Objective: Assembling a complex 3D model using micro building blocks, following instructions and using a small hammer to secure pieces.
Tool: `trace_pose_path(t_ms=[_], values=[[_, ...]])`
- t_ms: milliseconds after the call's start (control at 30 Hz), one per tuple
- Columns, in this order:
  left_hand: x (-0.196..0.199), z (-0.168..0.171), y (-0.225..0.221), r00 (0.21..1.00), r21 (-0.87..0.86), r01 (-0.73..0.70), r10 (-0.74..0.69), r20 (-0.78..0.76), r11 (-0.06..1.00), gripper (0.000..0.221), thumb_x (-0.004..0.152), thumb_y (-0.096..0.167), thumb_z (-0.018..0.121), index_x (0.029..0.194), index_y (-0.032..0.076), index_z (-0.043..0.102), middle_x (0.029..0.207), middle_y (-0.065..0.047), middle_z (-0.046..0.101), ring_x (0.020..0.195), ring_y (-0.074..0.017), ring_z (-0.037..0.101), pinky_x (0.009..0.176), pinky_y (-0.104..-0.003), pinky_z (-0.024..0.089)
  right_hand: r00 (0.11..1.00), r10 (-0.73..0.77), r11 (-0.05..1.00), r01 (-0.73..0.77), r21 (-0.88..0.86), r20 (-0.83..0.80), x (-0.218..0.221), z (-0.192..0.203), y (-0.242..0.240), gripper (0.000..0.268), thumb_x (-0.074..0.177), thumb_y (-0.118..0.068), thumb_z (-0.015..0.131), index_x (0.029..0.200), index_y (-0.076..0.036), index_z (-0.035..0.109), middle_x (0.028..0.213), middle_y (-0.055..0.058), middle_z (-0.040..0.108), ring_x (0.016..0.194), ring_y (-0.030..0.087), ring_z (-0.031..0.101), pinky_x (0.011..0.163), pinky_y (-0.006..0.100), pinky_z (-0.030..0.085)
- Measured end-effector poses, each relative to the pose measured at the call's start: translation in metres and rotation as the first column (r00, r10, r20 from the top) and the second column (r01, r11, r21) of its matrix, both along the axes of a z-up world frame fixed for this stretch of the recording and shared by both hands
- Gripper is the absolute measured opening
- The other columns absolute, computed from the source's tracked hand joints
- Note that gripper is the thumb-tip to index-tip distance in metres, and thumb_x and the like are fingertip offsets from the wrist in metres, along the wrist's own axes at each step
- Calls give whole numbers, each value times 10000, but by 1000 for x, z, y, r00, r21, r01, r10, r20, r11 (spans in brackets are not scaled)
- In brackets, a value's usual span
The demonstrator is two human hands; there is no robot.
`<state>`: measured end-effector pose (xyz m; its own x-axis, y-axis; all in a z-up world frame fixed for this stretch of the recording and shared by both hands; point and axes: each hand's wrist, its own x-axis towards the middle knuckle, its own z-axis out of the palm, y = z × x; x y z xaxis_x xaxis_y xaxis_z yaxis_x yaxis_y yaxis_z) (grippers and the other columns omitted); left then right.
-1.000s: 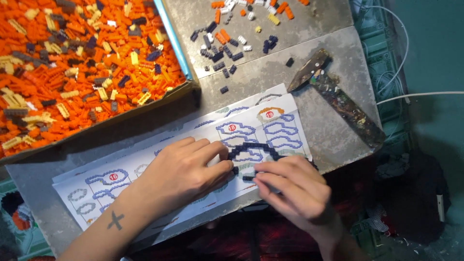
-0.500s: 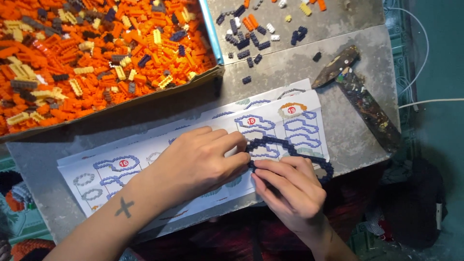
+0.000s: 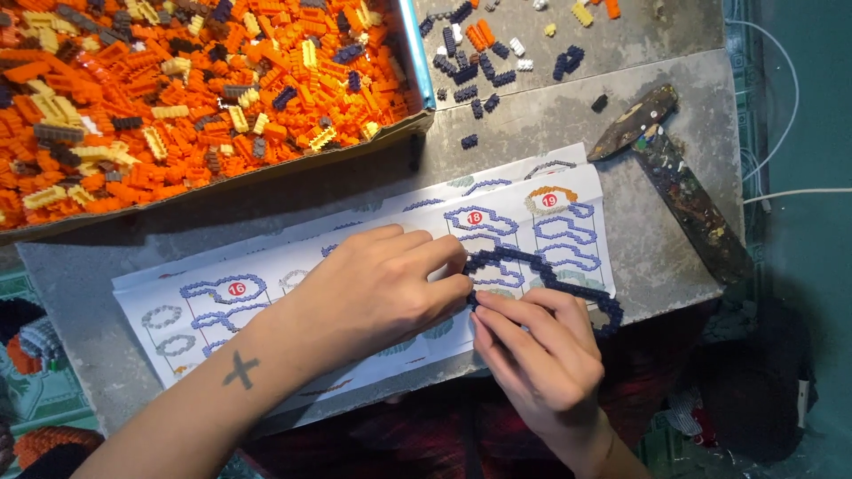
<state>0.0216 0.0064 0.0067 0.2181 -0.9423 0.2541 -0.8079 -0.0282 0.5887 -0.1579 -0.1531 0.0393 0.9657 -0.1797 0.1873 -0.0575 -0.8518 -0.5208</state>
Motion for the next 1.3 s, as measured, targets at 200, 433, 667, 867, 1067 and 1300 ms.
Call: trace_pose_path(t_ms=[200,433,667,867,1067,1300], values=[[-1,0,-1,1000,2,2,-2,-12,1000,87,972,201,812,984,123,776,1121,-57,702,824,-200,703,710,-360,553,999,32,995,-34,-91,-27,5,12,6,241,818,40,906,1044,60,822,1168,128,837,1049,311,736,966,432,595],[-2,-1,0,1000,-19,-11,10,-26,1000,125,995,221,806,968,108,761,1145,-65,715,823,-214,710,720,-370,551,998,67,995,-68,-68,-20,12,14,7,229,822,74,888,1030,86,794,1168,172,798,1000,303,766,909,416,610],[-2,-5,1,1000,-14,-4,4,-3,1000,91,985,210,793,1013,130,759,1152,-66,713,837,-216,720,746,-382,561,995,-4,999,8,35,-104,-2,25,-19,357,756,-19,946,1094,4,835,1195,115,834,1114,270,749,1026,396,638],[2,2,0,999,4,17,-17,-28,1000,102,978,197,791,1031,113,767,1169,-67,717,838,-215,723,767,-380,571,978,59,996,-72,-55,-198,-15,15,-37,371,789,-131,947,1140,-56,854,1266,60,802,1214,284,651,1105,459,488],[6,14,4,1000,55,20,-18,-24,998,103,968,197,788,1006,107,755,1155,-70,707,818,-234,709,737,-396,558,974,152,987,-158,-22,-171,-10,18,-43,314,818,-78,901,1127,-84,845,1321,66,768,1289,302,627,1145,501,438],[14,22,7,994,1,-3,3,-105,1000,182,892,173,864,1011,117,739,1110,-67,722,763,-268,714,665,-409,571,943,325,945,-325,14,-72,12,42,-52,299,833,-62,889,1115,-39,795,1269,102,770,1264,351,690,1165,571,536]])
